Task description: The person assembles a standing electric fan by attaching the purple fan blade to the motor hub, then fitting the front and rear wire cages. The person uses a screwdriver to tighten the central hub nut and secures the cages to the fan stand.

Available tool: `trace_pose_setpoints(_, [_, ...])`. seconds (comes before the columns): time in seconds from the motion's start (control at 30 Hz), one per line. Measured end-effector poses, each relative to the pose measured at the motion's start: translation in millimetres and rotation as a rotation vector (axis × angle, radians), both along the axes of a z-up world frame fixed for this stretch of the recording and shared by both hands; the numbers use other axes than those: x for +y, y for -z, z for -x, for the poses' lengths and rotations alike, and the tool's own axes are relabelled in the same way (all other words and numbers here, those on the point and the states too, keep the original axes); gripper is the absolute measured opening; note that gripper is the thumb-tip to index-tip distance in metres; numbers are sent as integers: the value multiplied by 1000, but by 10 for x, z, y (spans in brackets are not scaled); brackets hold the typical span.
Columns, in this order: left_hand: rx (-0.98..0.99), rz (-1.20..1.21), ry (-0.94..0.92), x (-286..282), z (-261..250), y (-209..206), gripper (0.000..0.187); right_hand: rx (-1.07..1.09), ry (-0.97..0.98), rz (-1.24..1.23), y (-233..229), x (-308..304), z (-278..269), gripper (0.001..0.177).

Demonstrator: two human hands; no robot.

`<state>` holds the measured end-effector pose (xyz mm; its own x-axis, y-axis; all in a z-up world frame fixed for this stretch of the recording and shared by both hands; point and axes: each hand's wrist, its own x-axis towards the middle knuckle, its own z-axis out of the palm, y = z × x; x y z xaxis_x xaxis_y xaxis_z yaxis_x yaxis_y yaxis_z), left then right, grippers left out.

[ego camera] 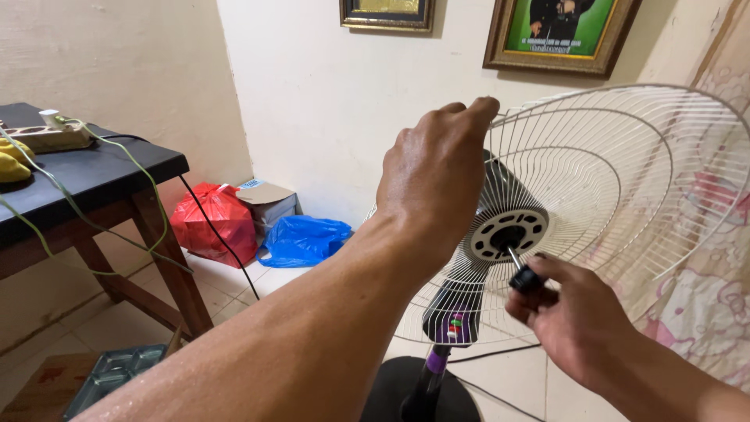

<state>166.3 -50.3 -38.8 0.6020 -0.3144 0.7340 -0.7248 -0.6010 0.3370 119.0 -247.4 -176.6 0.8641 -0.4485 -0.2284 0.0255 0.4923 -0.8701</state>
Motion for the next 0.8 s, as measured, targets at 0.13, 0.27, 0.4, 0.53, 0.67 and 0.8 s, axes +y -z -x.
trace_pose_setpoints(0.13, [-5, 7, 5, 4, -24, 10, 39, 48, 90, 237, -51, 199, -100, 34])
trace_pose_setpoints(0.27, [15, 42, 61, 44, -72, 49, 46, 97, 196, 372, -156, 320, -115, 37])
trace_pose_setpoints(0.4, [-34, 125, 160, 166, -84, 136, 52, 74, 186, 436, -154, 368, -65, 37])
trace_pose_setpoints(0.53, [29, 139, 200, 343, -45, 206, 57, 60, 191, 418, -102, 386, -68, 39])
trace_pose_setpoints(0.67, [5, 179, 200, 377, 20, 218, 59, 111, 193, 400, -91, 374, -79, 40])
trace_pose_setpoints(0.8, [112, 153, 104, 298, 15, 156, 55, 63, 163, 355, -97, 346, -84, 40])
